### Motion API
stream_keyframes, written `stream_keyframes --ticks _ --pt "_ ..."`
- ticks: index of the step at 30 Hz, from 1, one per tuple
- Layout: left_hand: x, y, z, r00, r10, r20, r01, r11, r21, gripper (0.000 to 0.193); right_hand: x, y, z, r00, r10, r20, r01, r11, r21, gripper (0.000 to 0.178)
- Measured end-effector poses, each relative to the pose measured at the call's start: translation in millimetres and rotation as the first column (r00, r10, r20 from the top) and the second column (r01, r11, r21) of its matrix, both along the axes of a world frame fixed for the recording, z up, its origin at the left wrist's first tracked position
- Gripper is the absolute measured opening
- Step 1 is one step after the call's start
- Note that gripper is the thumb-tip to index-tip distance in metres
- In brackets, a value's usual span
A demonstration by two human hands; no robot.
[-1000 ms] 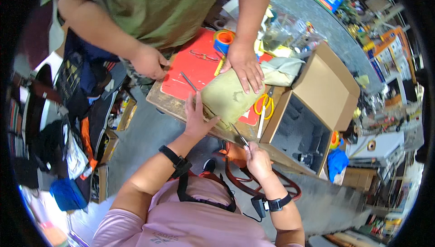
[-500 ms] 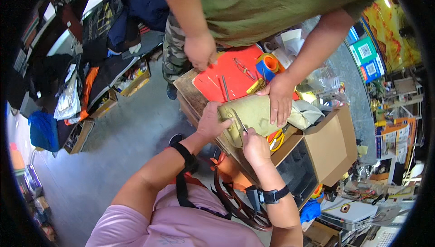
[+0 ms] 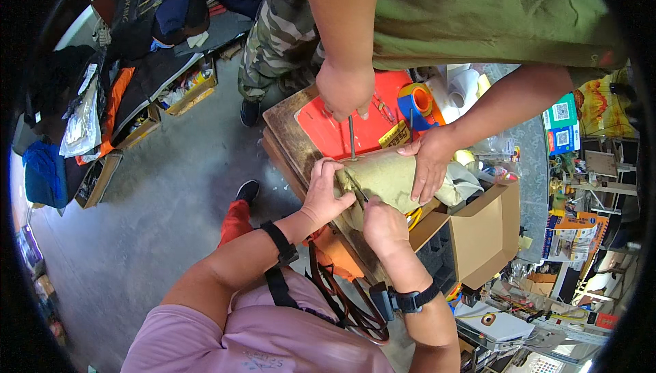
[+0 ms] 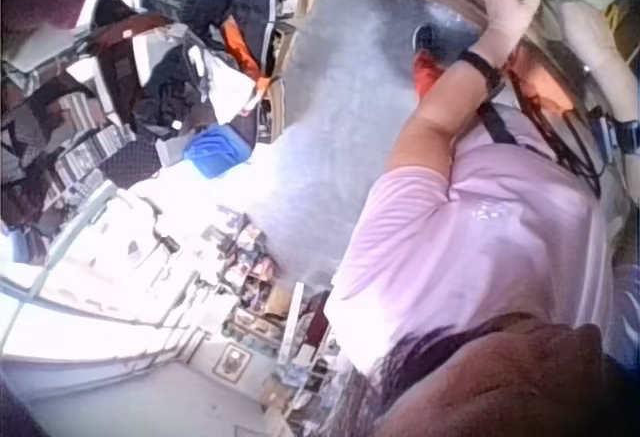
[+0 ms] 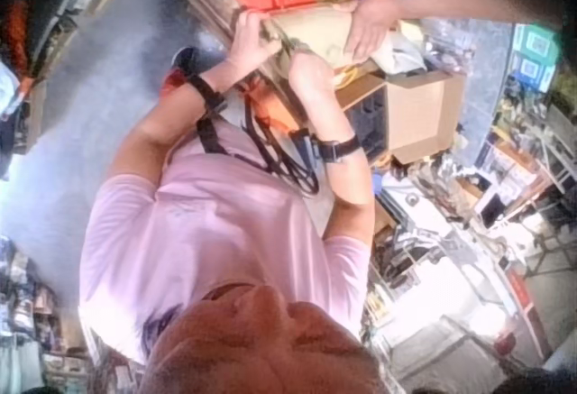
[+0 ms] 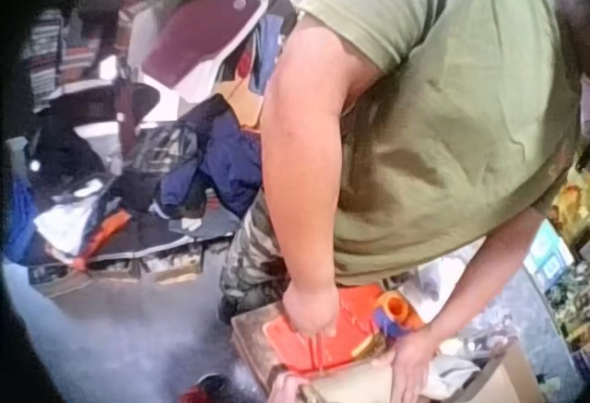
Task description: The person uses yellow-handled scissors to cut a light-colored fabric piece on a red work surface. They repeatedly reposition and trim the fabric while another person assists by holding and adjusting the material.
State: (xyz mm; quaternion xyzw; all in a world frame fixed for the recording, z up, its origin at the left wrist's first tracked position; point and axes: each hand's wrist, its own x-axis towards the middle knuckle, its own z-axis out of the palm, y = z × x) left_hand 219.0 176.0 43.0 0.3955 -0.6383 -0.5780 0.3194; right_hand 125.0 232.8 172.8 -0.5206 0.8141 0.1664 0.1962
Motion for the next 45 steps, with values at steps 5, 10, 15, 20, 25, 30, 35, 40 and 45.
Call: stream_keyframes --ticks 5,10,15,20,25,30,35,40,45 --pt "3 -2 -5 1.000 -0.008 0.014 0.009 0.995 -0.102 0.057 7 -15 -8 1.000 -0.008 0.001 0.008 0.998 0.065 0.021" --pt "7 -7 -1 0.997 -0.010 0.073 0.019 0.991 -0.134 0.056 10 -15 -13 0.998 -0.065 -0.006 0.065 0.986 0.153 0.024" --pt "10 -3 6 0.988 -0.070 0.135 0.083 0.992 -0.091 0.055 2 -3 -13 0.988 -0.138 0.074 0.121 0.974 0.192 0.028" --pt "12 2 5 0.986 -0.129 0.106 0.127 0.991 0.033 0.055 -7 25 -7 0.995 -0.068 0.069 0.044 0.952 0.304 0.032" --pt "15 2 5 0.976 -0.208 0.067 0.199 0.972 0.125 0.054 -10 40 -8 0.997 -0.070 0.034 0.056 0.952 0.301 0.031" --pt "14 3 -5 0.983 -0.185 0.013 0.183 0.980 0.076 0.054 -9 54 -11 0.997 -0.062 0.035 0.050 0.963 0.263 0.029" --pt "16 5 -6 0.980 -0.192 -0.055 0.195 0.980 0.047 0.050 -14 86 -8 0.989 -0.149 0.026 0.135 0.946 0.294 0.023" --pt "11 3 2 0.981 -0.192 -0.032 0.193 0.947 0.255 0.047 -20 105 -14 0.989 -0.125 0.082 0.101 0.965 0.243 0.026" --pt "13 1 11 0.982 -0.173 -0.068 0.186 0.940 0.287 0.041 -11 110 19 0.988 -0.130 0.088 0.122 0.988 0.096 0.028"
